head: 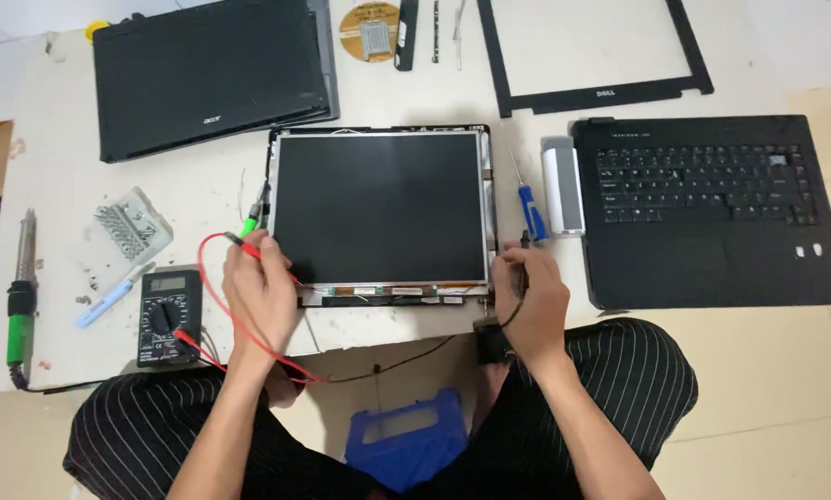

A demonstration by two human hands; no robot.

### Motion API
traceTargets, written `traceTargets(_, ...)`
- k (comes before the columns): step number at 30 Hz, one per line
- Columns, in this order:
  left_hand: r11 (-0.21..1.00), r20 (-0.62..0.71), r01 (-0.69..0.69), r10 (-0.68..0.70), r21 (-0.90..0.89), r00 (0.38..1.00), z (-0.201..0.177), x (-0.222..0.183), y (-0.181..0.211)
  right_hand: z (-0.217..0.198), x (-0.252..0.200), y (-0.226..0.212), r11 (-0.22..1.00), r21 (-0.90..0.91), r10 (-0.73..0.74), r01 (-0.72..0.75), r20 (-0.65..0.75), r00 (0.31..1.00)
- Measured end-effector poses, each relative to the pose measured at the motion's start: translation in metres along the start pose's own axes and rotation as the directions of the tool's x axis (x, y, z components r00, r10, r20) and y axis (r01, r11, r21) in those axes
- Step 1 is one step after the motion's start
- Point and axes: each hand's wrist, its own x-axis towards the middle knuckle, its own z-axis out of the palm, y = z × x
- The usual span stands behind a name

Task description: The person sits on the floor at a low table repairing a disassembled laptop LCD panel. They solder the panel's edge connector with a soldering iron, test contacts using multimeter probes, clean the panel edge with a small bottle, and pry and adjust the panel frame with a screwdriver.

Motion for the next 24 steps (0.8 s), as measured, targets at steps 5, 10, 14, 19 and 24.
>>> traceTargets(5, 0.993, 0.004, -0.073, 0.073, 0.091, 0.997, 0.011, 0.013, -0.018, 0.006, 0.003, -0.005, 0.998, 0.051, -0.028, 0.029, -0.008, 1.000)
traceTargets(10, 0.985, -0.004, -0.138, 0.139, 0.101, 0.990, 0.030, 0.028, -0.035, 0.006, 0.007, -0.002, 0.987, 0.160, -0.028, 0.035, -0.049, 0.998)
traceTargets(14, 0.980, -0.066, -0.084, 0.097, 0.180, 0.993, 0.041, 0.025, -0.044, 0.006, 0.008, 0.007, 0.954, 0.291, 0.071, -0.068, -0.002, 0.997)
traceTargets(19, 0.972, -0.100, -0.058, 0.083, 0.227, 0.992, 0.047, 0.017, -0.038, 0.007, 0.008, 0.011, 0.951, 0.299, 0.074, -0.077, 0.018, 0.997)
traceTargets(24, 0.970, -0.066, -0.055, 0.073, 0.239, 0.995, 0.042, 0.015, -0.032, 0.007, 0.006, 0.011, 0.924, 0.360, 0.120, -0.128, 0.045, 0.992)
